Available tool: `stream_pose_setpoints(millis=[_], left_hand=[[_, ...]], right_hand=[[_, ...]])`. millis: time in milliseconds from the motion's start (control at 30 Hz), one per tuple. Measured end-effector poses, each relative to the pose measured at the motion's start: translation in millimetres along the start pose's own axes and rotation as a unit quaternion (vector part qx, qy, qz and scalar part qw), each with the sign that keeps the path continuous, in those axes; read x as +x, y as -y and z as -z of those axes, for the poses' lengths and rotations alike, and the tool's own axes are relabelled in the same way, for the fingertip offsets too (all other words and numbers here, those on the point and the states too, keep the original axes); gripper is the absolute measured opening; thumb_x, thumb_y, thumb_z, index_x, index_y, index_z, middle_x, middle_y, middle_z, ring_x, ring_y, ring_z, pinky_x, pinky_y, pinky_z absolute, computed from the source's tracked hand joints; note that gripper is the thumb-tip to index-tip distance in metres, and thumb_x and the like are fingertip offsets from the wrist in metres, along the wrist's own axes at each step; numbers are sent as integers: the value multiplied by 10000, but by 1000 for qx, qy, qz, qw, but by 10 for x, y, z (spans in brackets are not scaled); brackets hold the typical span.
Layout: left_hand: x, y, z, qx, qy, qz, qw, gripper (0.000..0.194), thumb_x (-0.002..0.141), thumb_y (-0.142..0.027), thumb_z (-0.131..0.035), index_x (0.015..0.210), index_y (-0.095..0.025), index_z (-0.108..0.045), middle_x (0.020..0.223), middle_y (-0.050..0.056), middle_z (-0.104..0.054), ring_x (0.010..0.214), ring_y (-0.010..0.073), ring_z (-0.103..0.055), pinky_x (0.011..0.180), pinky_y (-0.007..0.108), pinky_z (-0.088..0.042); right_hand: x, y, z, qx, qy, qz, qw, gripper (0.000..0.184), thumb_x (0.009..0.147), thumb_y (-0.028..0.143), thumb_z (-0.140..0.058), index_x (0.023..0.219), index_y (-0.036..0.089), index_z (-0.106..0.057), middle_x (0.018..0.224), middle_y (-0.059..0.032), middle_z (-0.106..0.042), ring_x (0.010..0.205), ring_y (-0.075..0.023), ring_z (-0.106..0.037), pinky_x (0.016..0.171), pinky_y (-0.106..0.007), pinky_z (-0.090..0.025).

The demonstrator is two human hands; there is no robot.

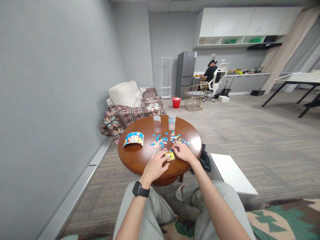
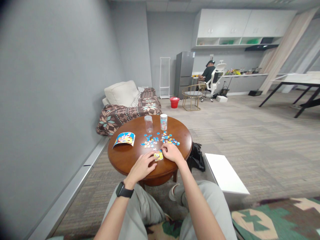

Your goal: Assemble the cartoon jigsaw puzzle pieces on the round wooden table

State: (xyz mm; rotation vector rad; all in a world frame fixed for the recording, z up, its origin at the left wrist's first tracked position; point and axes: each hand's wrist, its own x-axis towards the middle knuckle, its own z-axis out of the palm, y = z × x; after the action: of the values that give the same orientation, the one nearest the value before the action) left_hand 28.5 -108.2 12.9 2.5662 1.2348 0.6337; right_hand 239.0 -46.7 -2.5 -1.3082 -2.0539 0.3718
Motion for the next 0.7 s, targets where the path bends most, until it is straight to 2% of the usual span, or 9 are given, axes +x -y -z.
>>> stream_pose_setpoints(millis=[700], left_hand=[[-6, 45, -59, 16, -9, -11, 1000, 426, 905, -200, -585, 1328, -247, -600, 1568, 104, -441, 1481, 256, -369, 1177, 492, -366]], right_hand=[[2, 3, -3, 17, -9, 4, 1000, 225, 838, 79, -527, 793, 193, -716, 842, -42, -731, 791, -175, -658, 807, -291, -494]])
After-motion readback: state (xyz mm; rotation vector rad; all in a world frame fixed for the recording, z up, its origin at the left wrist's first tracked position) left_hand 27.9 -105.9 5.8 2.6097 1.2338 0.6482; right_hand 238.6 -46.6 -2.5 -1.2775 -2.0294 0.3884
